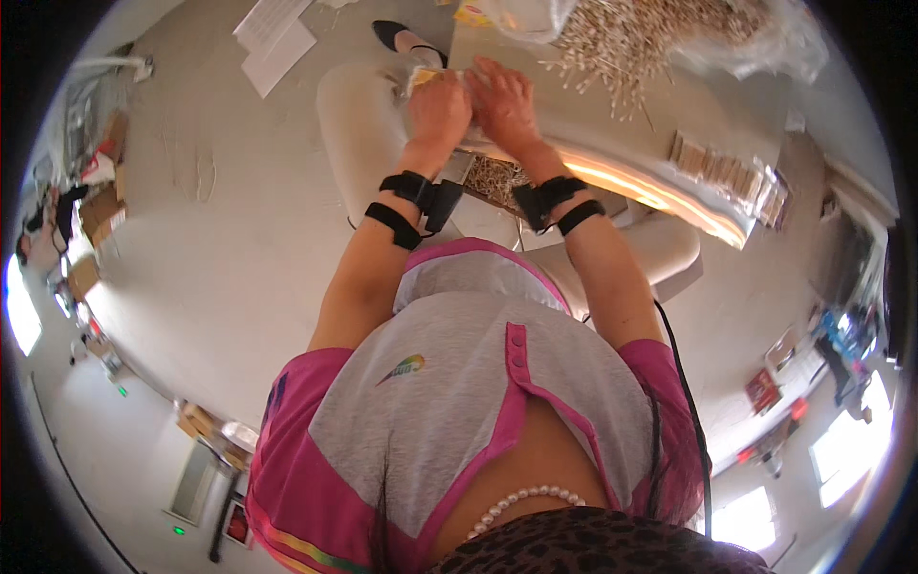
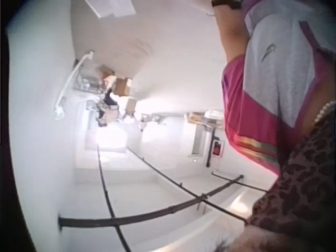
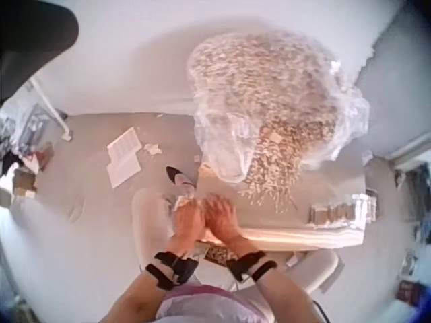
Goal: Sorting cotton swabs from a large bag and packaging them into small yellow boxes.
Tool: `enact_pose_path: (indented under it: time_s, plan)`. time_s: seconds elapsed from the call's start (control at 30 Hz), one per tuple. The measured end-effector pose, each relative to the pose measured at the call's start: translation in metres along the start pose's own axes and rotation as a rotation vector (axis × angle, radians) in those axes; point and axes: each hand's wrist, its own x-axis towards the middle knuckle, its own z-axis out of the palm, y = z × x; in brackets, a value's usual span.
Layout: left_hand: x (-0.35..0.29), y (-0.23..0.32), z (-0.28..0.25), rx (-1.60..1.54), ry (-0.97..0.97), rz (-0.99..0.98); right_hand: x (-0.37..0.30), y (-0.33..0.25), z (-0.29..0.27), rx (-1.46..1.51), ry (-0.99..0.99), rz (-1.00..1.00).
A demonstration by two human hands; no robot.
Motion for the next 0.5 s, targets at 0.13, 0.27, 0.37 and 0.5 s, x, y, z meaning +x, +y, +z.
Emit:
enact_pose_path:
  time_s: [0.13,0.27,0.37,0.5]
  plan:
    - [0.004,-0.012,0.004,0.054,0.059,0.111,-0.020,-0.036,0.004,-0.017,-0.010,0.175]
    - [0.008,-0.022,0.008,0.043,0.070,0.182,-0.015,-0.047,0.005,0.028,-0.010,0.286]
    - [0.009,-0.027,0.009,0.012,0.078,0.245,-0.012,-0.050,0.005,0.039,-0.020,0.340]
    - [0.009,-0.034,0.010,-0.035,0.071,0.290,-0.011,-0.054,0.008,0.033,-0.026,0.371]
